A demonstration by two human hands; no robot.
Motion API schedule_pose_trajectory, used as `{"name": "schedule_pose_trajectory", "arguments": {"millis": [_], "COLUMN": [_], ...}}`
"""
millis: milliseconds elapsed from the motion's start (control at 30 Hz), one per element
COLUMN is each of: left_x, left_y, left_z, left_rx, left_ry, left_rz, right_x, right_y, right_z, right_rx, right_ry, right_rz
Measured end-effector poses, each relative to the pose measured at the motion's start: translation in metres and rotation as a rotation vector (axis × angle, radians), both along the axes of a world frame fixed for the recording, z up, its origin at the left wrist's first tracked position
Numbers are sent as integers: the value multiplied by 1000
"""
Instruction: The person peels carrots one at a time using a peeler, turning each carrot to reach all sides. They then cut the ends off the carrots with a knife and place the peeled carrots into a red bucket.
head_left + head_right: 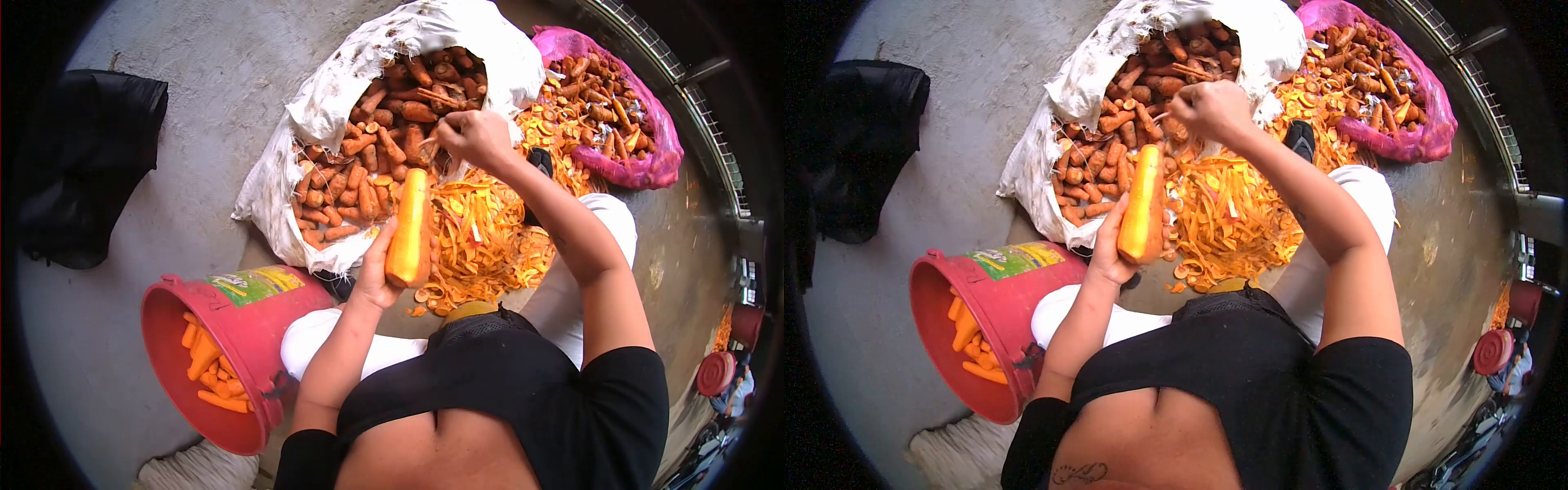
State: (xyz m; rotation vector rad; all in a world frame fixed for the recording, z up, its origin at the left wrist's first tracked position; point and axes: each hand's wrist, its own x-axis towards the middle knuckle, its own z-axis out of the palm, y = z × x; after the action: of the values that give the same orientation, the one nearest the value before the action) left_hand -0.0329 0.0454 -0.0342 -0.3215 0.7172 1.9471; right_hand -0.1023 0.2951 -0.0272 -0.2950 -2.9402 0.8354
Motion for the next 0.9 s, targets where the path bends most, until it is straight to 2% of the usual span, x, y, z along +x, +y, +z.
{"name": "schedule_pose_trajectory", "arguments": {"millis": [100, 200, 267, 533, 667, 733, 767, 800, 867, 900], "left_x": [-8, -11, -10, -5, 9, 15, 16, 14, 9, 7], "left_y": [2, 0, 1, 6, -1, 1, 1, 1, -1, -2], "left_z": [-7, -25, -31, -21, -18, -9, -10, -9, -5, -6], "left_rx": [-29, -62, -58, -95, -72, -69, -60, -54, -47, -57], "left_ry": [-20, -87, -133, -208, -91, -2, 18, 42, 32, 13], "left_rz": [87, 145, 144, 127, 7, -65, -87, -113, -98, -74], "right_x": [23, 42, 51, 55, 23, 2, -4, -5, -4, -4], "right_y": [-29, -49, -60, -64, -29, 4, 25, 33, 37, 30], "right_z": [16, 16, 15, 8, -12, -32, -41, -38, -38, -26], "right_rx": [-238, -193, -182, -128, -85, 235, 458, 442, 419, 268], "right_ry": [163, 306, 440, 482, 350, 310, 257, 82, 89, 9], "right_rz": [187, 476, 583, 620, 353, 230, 316, 184, 33, -10]}}
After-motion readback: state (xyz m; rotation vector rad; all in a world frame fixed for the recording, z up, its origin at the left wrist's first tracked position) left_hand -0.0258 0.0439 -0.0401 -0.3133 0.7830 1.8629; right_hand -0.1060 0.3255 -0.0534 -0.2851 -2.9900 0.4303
